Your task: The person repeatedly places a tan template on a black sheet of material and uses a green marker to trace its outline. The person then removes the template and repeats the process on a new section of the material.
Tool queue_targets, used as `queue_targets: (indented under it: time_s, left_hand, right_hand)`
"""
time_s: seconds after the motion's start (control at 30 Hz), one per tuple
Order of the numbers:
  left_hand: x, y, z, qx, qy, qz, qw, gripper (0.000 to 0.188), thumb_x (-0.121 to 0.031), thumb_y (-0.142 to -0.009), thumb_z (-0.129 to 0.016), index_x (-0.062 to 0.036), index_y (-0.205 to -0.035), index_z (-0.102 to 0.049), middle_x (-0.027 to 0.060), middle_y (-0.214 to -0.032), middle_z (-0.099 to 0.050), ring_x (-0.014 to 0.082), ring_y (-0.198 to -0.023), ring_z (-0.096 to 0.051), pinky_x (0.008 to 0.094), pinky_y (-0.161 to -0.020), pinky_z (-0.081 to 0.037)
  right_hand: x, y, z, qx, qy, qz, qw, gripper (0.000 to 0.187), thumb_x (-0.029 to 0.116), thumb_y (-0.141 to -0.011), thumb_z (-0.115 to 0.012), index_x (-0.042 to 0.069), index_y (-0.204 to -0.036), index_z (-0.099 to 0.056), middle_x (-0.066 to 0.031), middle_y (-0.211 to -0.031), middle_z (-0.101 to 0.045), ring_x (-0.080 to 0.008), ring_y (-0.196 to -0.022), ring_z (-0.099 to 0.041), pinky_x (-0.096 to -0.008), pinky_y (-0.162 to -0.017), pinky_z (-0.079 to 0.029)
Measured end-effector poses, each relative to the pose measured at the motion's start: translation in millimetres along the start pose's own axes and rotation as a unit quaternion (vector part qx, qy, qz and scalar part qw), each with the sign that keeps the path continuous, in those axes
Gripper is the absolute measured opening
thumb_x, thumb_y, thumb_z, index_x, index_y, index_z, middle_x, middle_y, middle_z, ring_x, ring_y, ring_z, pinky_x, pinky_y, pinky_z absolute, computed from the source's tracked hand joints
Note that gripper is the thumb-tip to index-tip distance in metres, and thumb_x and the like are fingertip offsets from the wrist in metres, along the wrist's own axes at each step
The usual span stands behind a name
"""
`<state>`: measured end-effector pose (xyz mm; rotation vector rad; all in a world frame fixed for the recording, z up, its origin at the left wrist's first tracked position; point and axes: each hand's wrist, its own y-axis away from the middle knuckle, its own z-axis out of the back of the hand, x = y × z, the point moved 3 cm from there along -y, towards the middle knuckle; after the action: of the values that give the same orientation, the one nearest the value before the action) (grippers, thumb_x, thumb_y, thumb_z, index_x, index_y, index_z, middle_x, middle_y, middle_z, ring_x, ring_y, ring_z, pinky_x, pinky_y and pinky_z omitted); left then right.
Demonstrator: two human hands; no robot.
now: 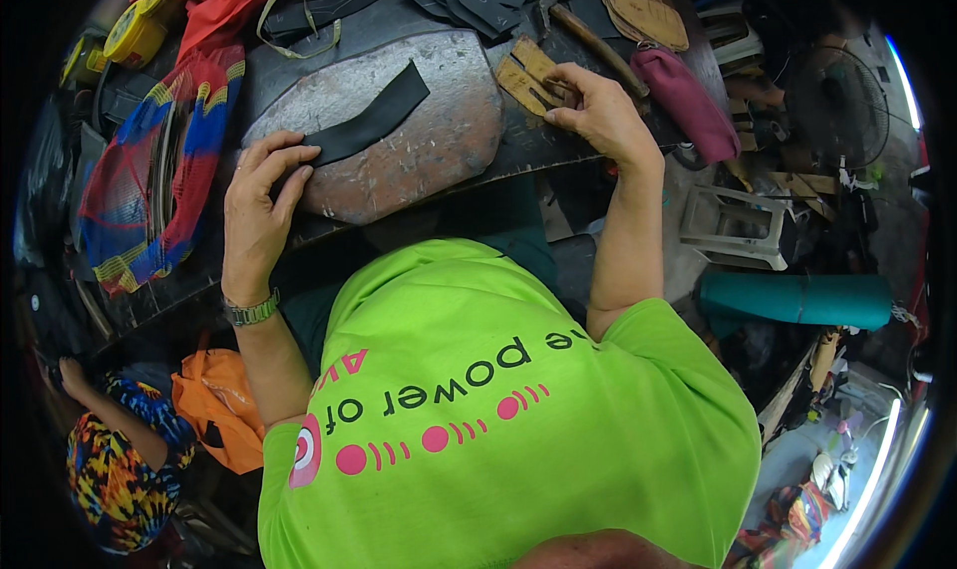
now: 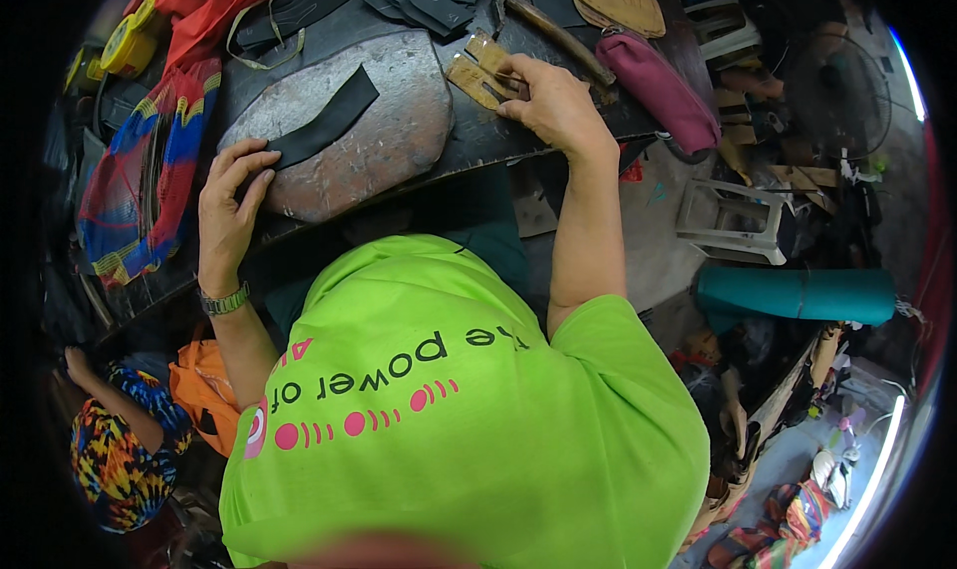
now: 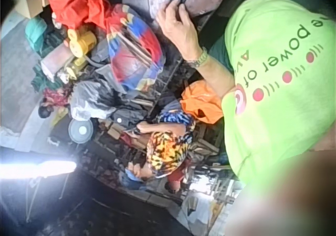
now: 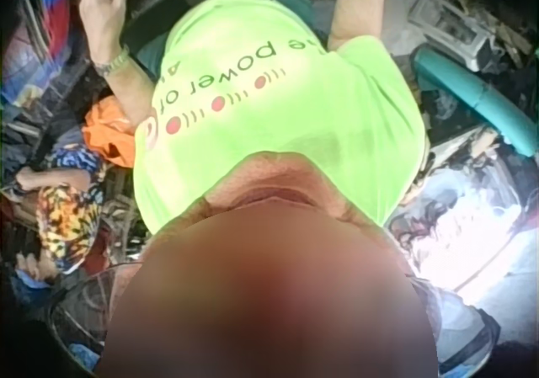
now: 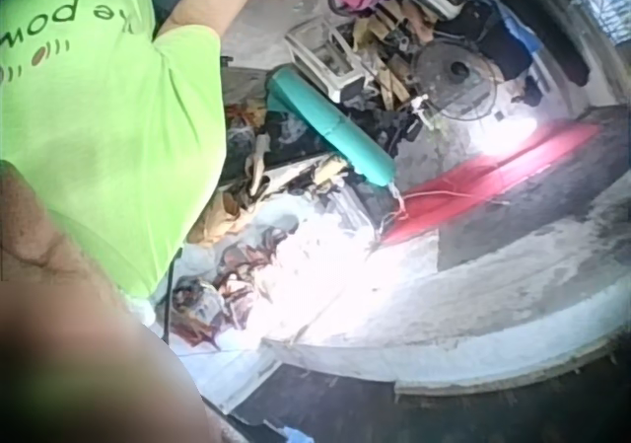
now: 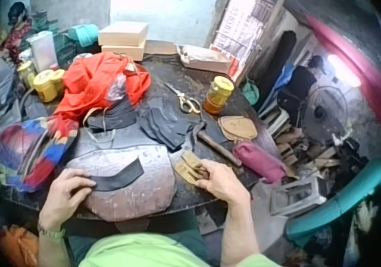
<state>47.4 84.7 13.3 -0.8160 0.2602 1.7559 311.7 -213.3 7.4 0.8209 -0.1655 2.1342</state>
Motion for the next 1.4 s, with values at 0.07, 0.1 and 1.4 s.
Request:
queue_targets:
  time_s: [0.07,0.1,1.4]
  left_hand:
    - [-0.5,-0.3,-0.1,0.000,0.000,-0.004,1.000,0.022,-0.002,-0.089,-0.072,-0.0051,-0.110,-0.077,0.0084,-0.122,-0.071,0.0287,-0.116,-0.066,0.0372,-0.099,-0.050]
    - [-0.3,-0.1,0.2,0.001,-0.001,0.000,1.000,0.023,-0.002,-0.089,-0.072,-0.0052,-0.111,-0.077,0.0084,-0.122,-0.071,0.0286,-0.116,-0.066,0.0371,-0.099,-0.050]
    - [-6.3,19.7,-10.4,-0.125,-0.017,0.047,0.991,0.054,-0.007,-0.088,-0.077,-0.0167,-0.139,-0.063,0.0040,-0.102,-0.076,0.0223,-0.099,-0.070,0.0360,-0.088,-0.048]
  right_hand:
    - [1.7,0.4,0.8,0.015,0.028,0.001,0.999,0.048,0.011,-0.078,-0.084,0.003,-0.121,-0.066,-0.0154,-0.104,-0.072,-0.0346,-0.100,-0.069,-0.0430,-0.087,-0.053]
    - [2.6,0.6,1.1,0.017,0.035,0.002,0.999,0.048,0.012,-0.077,-0.084,0.003,-0.121,-0.066,-0.0154,-0.104,-0.071,-0.0353,-0.101,-0.068,-0.0432,-0.088,-0.053]
    - [146.8,-35.6,-88.3,0.195,-0.083,0.225,0.951,0.032,0.005,-0.094,-0.072,-0.001,-0.125,-0.072,-0.0081,-0.103,-0.076,-0.0108,-0.090,-0.068,-0.0276,-0.084,-0.056]
